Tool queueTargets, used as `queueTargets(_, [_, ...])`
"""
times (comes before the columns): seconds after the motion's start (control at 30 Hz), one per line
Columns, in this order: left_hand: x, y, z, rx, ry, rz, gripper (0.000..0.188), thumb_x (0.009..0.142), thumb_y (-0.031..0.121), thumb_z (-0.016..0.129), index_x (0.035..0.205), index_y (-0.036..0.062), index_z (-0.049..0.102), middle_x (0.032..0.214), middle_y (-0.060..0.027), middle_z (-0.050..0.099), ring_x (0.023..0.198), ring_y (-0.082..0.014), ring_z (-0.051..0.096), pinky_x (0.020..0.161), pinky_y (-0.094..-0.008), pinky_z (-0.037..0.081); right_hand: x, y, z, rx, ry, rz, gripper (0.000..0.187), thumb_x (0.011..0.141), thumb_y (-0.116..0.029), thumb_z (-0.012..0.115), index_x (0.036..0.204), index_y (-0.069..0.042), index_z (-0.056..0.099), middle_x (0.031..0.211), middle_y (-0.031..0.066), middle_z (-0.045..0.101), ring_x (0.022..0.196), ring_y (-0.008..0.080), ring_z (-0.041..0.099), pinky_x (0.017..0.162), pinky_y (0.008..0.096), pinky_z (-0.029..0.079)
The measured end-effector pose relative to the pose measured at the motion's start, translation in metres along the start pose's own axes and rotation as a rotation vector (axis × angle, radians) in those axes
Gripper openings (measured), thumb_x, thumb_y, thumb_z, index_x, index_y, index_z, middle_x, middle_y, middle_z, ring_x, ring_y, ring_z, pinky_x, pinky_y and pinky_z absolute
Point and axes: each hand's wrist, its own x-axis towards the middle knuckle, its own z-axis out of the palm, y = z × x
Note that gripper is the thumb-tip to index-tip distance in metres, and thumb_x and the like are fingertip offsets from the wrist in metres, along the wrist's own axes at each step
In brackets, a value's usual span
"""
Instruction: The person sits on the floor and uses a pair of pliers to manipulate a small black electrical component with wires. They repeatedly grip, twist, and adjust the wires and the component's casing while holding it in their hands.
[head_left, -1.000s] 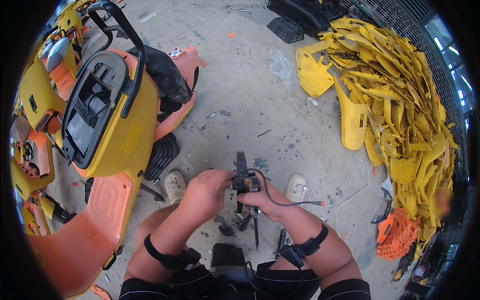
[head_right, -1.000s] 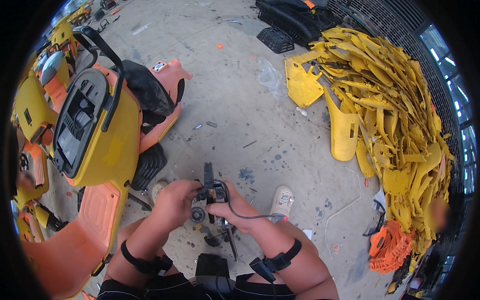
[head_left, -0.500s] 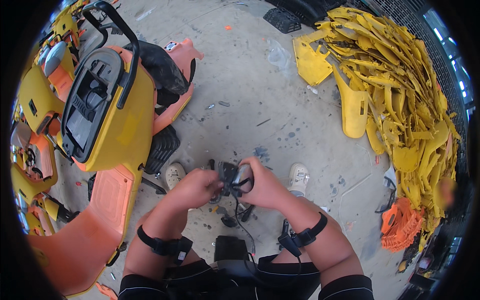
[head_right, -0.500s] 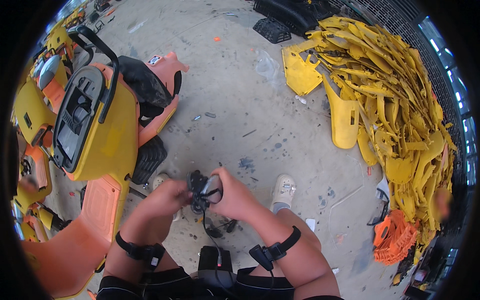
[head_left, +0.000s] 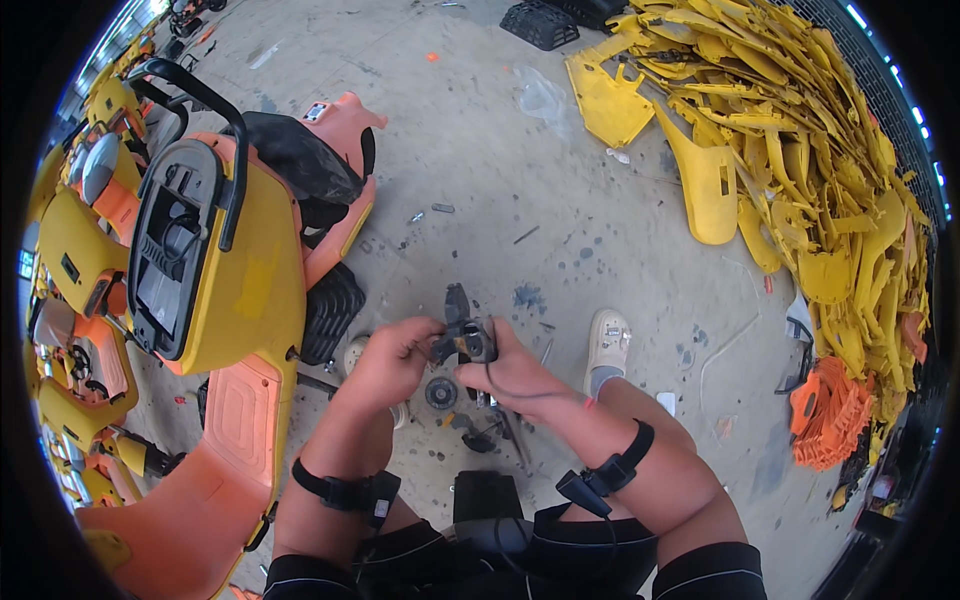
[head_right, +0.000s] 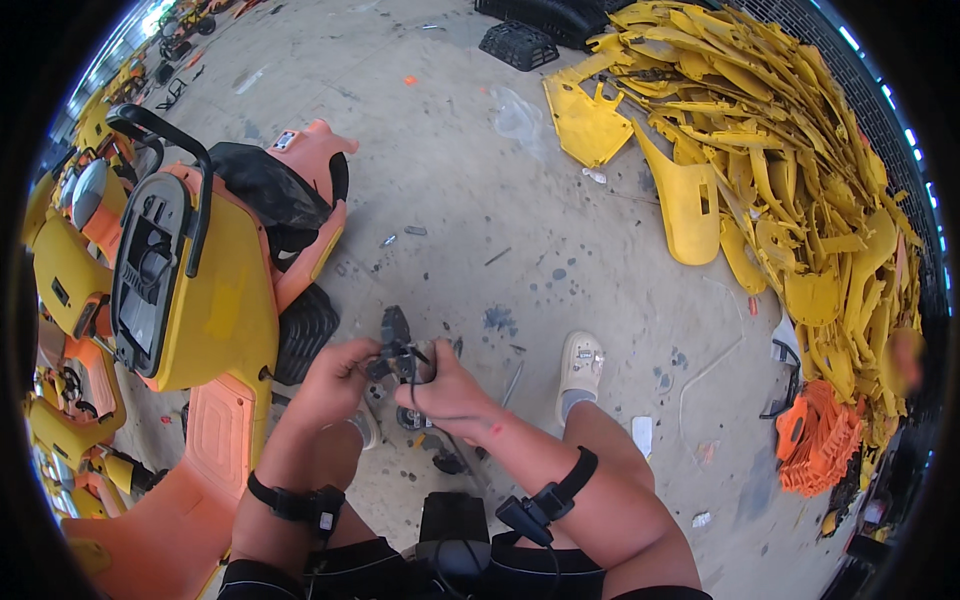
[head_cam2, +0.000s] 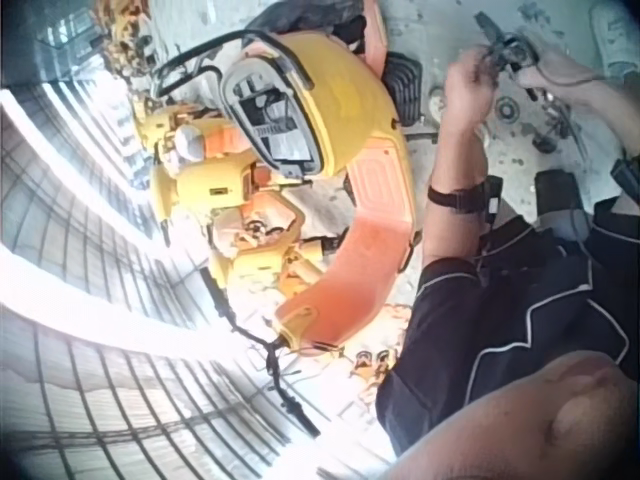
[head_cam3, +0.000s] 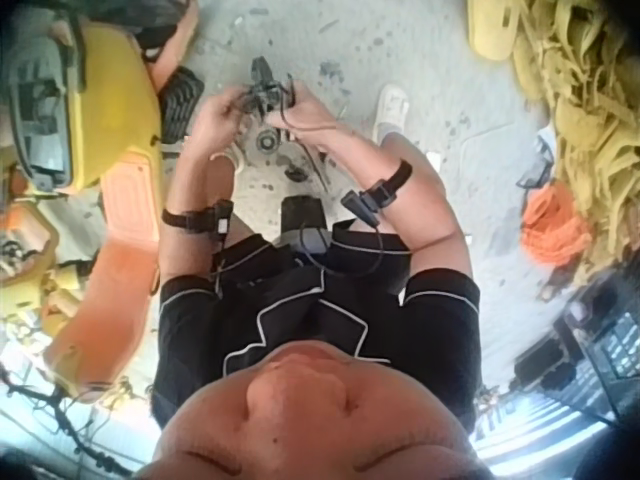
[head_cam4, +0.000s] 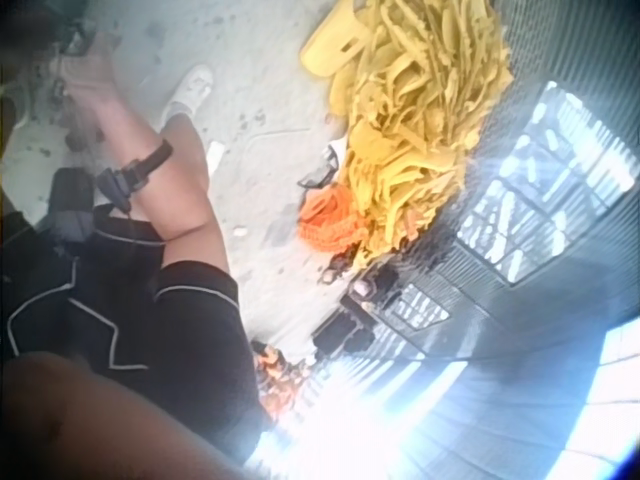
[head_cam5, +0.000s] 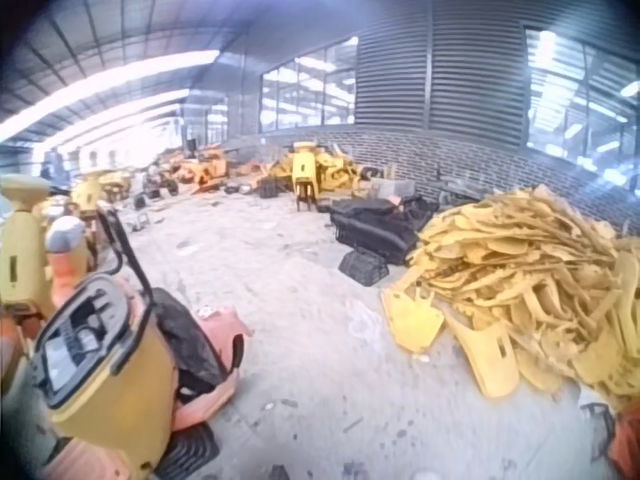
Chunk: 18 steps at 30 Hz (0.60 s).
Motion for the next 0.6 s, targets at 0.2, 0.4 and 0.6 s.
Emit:
queueTargets(0.2, [-0.012, 0.003, -0.012, -0.152, -0.245, -0.306, 0.007, 0.091, 0.000, 0.056, 0.094, -0.0009, 0.062, 0.071, -0.0102, 0.057, 0.066, -0.0162, 0.053, 0.065, -0.0309, 0.046, -0.004, -0.017, -0.016, -0.529, -0.016, -0.261, 0.066, 0.067, -0.017, 0.080, 0.121, -0.007, 0.044, 0.096, 0.0146, 0.061, 0.092, 0.0327, 0.063, 0.080, 0.0400, 0.050])
queueTargets(0.4, [-0.012, -0.002, -0.002, 0.030, -0.162, -0.140, 0.015, 0.086, -0.004, 0.056, 0.099, -0.0001, 0.064, 0.072, -0.0139, 0.061, 0.067, -0.0222, 0.061, 0.064, -0.0344, 0.048, -0.003, -0.026, -0.025, -0.620, 0.020, -0.375, 0.070, 0.066, -0.017, 0.081, 0.124, -0.009, 0.042, 0.089, 0.0096, 0.060, 0.081, 0.0258, 0.061, 0.076, 0.0373, 0.050])
queueTargets(0.6, [0.000, -0.003, 0.013, 0.286, 0.103, 0.056, 0.030, 0.078, -0.010, 0.050, 0.102, -0.0013, 0.065, 0.083, -0.0207, 0.067, 0.079, -0.0338, 0.069, 0.068, -0.0384, 0.052, 0.000, -0.012, -0.003, -0.071, 0.040, 0.009, 0.061, 0.070, -0.018, 0.076, 0.119, -0.001, 0.043, 0.093, 0.0078, 0.057, 0.088, 0.0190, 0.058, 0.079, 0.0333, 0.048])
